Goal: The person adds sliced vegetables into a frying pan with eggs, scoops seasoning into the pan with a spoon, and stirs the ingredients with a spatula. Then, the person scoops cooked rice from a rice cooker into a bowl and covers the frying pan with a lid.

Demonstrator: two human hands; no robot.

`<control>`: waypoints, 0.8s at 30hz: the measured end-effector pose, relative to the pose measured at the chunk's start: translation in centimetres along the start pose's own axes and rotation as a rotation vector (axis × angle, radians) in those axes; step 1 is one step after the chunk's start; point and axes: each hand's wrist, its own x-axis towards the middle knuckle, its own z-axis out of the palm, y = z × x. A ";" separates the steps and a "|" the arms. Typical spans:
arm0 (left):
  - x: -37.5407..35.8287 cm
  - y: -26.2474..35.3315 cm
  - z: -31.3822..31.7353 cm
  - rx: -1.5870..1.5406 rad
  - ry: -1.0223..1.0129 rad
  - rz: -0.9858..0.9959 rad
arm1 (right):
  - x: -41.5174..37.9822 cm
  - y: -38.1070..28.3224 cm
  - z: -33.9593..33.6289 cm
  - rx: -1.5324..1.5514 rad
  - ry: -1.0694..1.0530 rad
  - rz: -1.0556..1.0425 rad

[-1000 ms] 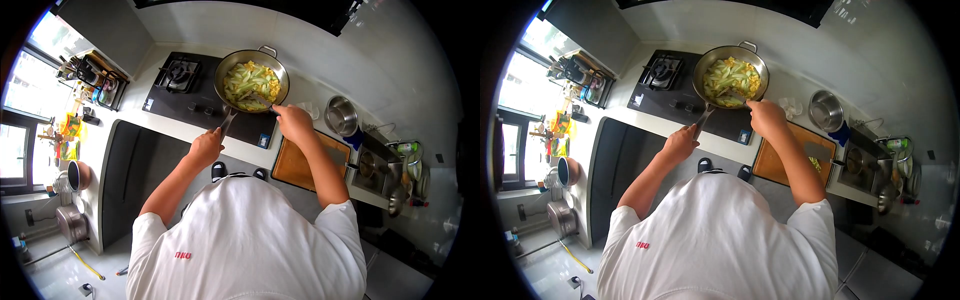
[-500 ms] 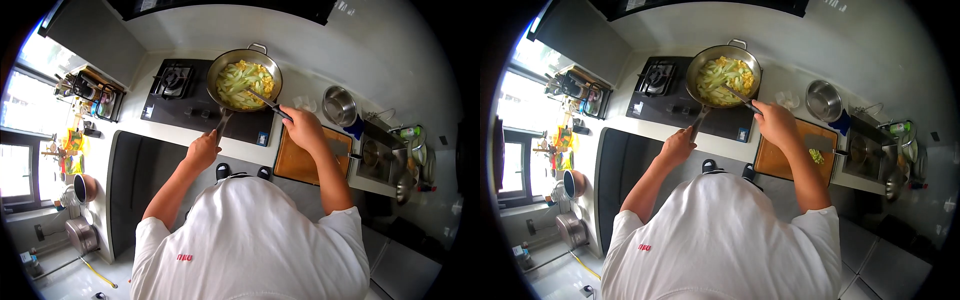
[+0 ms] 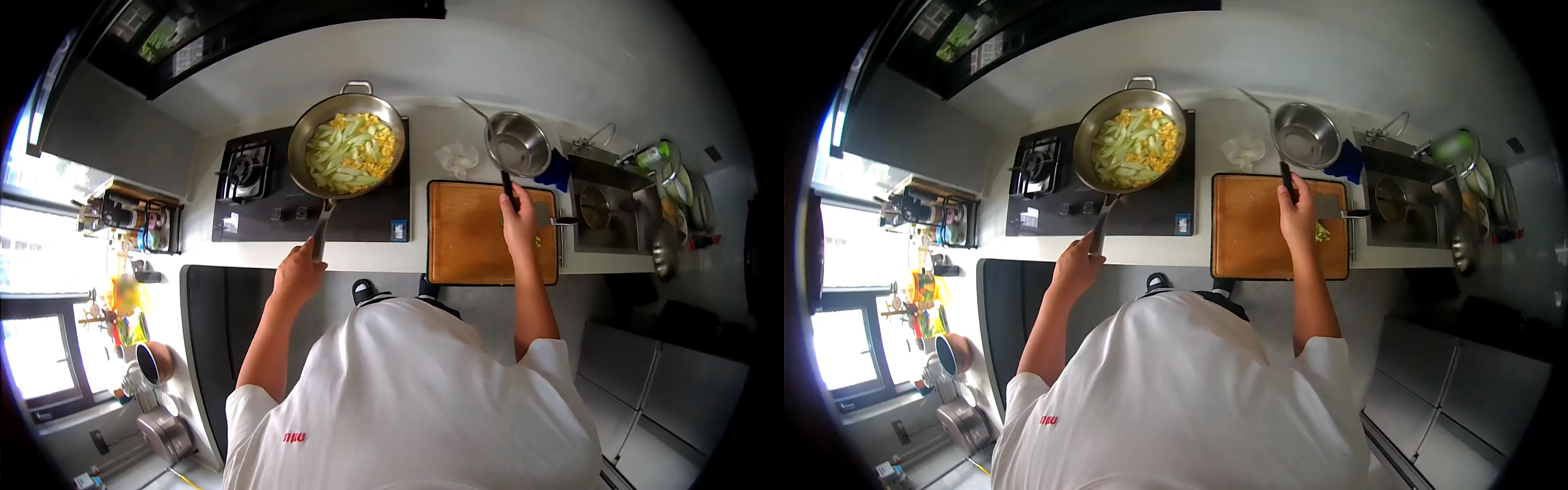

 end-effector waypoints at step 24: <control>-0.1 10.6 4.1 -0.170 0.179 0.355 | -2.9 10.8 -4.2 -0.161 0.132 0.098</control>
